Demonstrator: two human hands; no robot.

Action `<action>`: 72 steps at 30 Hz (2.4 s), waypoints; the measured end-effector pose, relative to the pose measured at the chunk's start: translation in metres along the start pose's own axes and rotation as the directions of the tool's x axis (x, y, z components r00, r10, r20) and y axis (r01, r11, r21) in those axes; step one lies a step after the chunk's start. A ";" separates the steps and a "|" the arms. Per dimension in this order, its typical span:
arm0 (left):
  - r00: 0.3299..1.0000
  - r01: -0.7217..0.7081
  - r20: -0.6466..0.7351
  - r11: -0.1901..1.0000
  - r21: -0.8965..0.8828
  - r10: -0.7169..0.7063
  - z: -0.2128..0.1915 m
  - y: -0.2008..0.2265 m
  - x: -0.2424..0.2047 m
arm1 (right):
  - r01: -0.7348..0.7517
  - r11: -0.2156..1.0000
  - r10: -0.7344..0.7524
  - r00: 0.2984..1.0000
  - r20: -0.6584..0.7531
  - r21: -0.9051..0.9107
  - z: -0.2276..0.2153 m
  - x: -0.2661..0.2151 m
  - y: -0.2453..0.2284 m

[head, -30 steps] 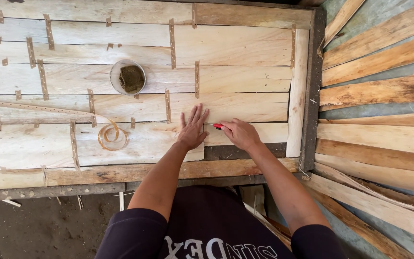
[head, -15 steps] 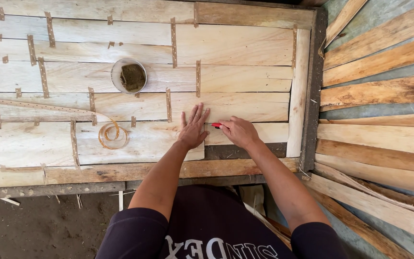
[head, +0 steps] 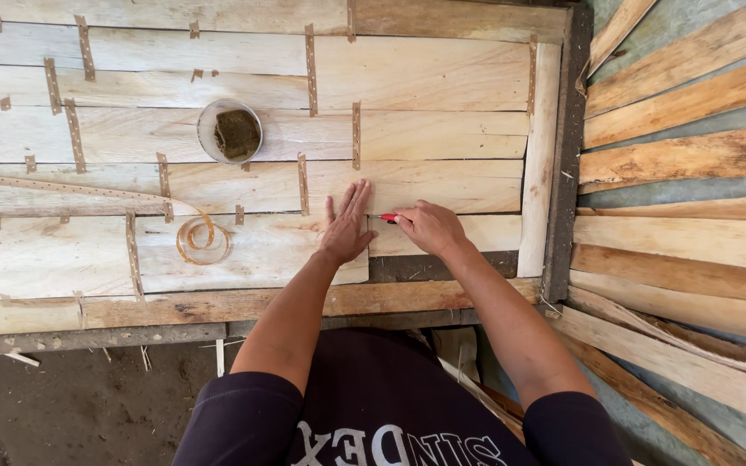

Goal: Patching gaps in a wooden panel by gluing small wooden strips and trimming them with a utility knife.

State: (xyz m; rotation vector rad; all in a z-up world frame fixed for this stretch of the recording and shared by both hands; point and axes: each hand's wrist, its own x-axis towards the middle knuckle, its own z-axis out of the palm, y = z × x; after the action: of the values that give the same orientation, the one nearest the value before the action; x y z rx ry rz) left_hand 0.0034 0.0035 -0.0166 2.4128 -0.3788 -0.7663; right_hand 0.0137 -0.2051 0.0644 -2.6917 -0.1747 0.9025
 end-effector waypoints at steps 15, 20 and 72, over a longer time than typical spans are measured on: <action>0.999 -0.041 -0.006 0.999 0.002 0.041 -0.002 0.000 -0.003 | 0.019 0.999 -0.020 1.000 -0.008 -0.037 -0.004 0.003 -0.003; 1.000 -0.017 0.014 1.000 0.010 0.017 -0.007 0.004 -0.004 | 0.036 0.999 -0.037 0.999 -0.019 -0.039 -0.002 0.004 0.005; 1.000 0.003 0.027 0.999 0.045 -0.004 -0.005 0.005 -0.003 | -0.074 0.996 0.075 0.997 0.015 -0.058 -0.015 -0.016 0.051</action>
State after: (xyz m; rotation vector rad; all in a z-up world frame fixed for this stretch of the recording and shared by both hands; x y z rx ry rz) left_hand 0.0035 0.0030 -0.0088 2.4478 -0.4070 -0.8013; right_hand 0.0106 -0.2602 0.0687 -2.7604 -0.1061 0.9568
